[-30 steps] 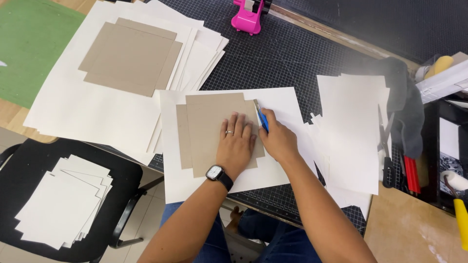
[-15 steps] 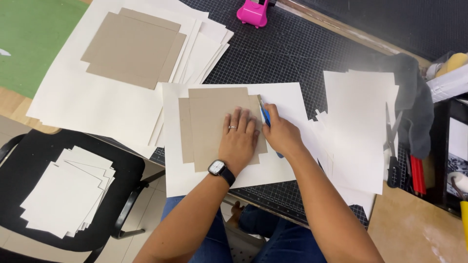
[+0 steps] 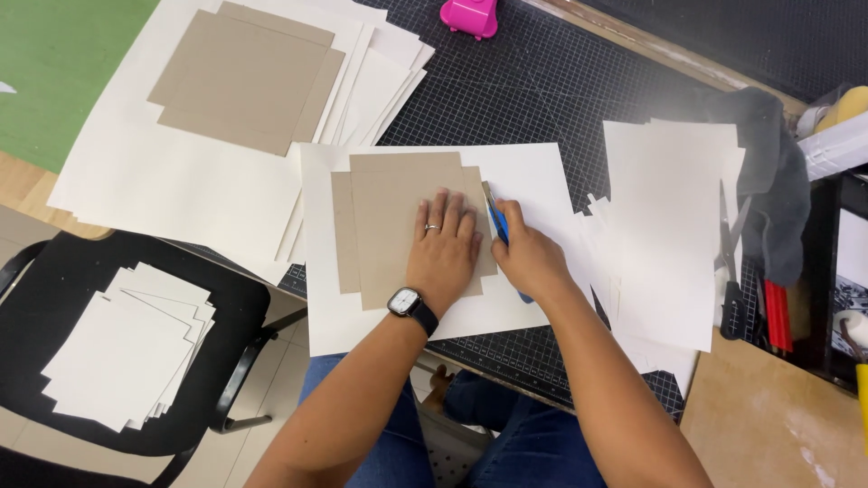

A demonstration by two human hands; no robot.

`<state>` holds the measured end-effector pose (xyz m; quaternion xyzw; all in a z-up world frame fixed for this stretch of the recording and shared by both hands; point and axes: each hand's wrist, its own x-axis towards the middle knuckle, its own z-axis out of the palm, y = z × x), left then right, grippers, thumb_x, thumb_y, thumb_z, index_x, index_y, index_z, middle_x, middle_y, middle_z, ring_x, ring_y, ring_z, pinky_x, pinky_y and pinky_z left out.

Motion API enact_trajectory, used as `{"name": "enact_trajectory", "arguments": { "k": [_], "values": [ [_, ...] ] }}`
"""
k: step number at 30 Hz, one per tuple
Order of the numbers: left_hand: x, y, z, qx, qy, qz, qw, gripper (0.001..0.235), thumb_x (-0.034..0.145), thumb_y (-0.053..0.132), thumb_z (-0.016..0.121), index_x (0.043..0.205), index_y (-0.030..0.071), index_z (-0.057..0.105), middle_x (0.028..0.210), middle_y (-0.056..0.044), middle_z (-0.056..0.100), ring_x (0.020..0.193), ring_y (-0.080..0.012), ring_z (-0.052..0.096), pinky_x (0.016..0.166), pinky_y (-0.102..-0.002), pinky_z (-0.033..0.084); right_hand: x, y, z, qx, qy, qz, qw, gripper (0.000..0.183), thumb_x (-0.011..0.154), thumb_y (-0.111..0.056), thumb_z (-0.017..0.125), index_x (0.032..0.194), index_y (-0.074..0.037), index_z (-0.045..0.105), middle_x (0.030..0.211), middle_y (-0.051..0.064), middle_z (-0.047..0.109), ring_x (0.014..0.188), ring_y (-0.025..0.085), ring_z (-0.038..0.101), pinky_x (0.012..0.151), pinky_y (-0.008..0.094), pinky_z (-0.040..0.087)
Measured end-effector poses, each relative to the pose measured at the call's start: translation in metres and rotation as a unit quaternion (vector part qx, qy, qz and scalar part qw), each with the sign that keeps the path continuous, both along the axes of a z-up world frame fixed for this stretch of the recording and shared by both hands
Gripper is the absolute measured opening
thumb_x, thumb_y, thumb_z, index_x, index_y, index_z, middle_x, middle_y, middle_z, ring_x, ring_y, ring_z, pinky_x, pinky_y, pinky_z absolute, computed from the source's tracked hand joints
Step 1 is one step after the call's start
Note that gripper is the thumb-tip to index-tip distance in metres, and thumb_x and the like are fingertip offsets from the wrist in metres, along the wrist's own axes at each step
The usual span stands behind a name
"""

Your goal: Trimming paper around a cardboard template using a utility knife and scissors on a cutting mat

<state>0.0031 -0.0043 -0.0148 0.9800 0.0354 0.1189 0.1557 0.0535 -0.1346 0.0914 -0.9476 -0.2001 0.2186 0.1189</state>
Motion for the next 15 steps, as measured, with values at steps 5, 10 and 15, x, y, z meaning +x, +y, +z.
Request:
{"name": "enact_trajectory", "arguments": {
  "k": [5, 10, 15],
  "values": [
    [-0.001, 0.0, 0.004, 0.005, 0.013, -0.001, 1.0, 0.045, 0.108, 0.037, 0.042, 0.144, 0.012, 0.049, 0.156, -0.014, 0.042, 0.154, -0.0362, 0.026, 0.127, -0.056, 0.012, -0.022, -0.014, 0.003, -0.001, 0.018, -0.003, 1.0, 0.046, 0.101, -0.024, 0.045, 0.145, -0.021, 0.032, 0.107, 0.024, 0.074, 0.104, 0.044, 0.072, 0.087, 0.054, 0.055],
    [-0.001, 0.0, 0.001, 0.009, 0.014, 0.0, 1.0, 0.045, 0.107, 0.037, 0.042, 0.144, 0.013, 0.047, 0.157, -0.014, 0.04, 0.155, -0.0362, 0.024, 0.127, -0.056, 0.01, -0.054, -0.025, 0.018, 0.004, 0.025, -0.006, 1.0, 0.045, 0.1, -0.022, 0.045, 0.144, -0.021, 0.033, 0.102, 0.023, 0.075, 0.098, 0.044, 0.074, 0.082, 0.053, 0.056],
    [-0.001, -0.001, 0.003, 0.002, 0.017, 0.001, 1.0, 0.043, 0.108, 0.037, 0.042, 0.142, 0.011, 0.049, 0.156, -0.015, 0.041, 0.154, -0.0371, 0.025, 0.127, -0.057, 0.011, -0.077, -0.039, 0.021, 0.006, 0.036, -0.007, 0.999, 0.046, 0.1, -0.018, 0.045, 0.144, -0.018, 0.033, 0.104, 0.028, 0.074, 0.095, 0.046, 0.075, 0.079, 0.054, 0.057]
  ]
}}
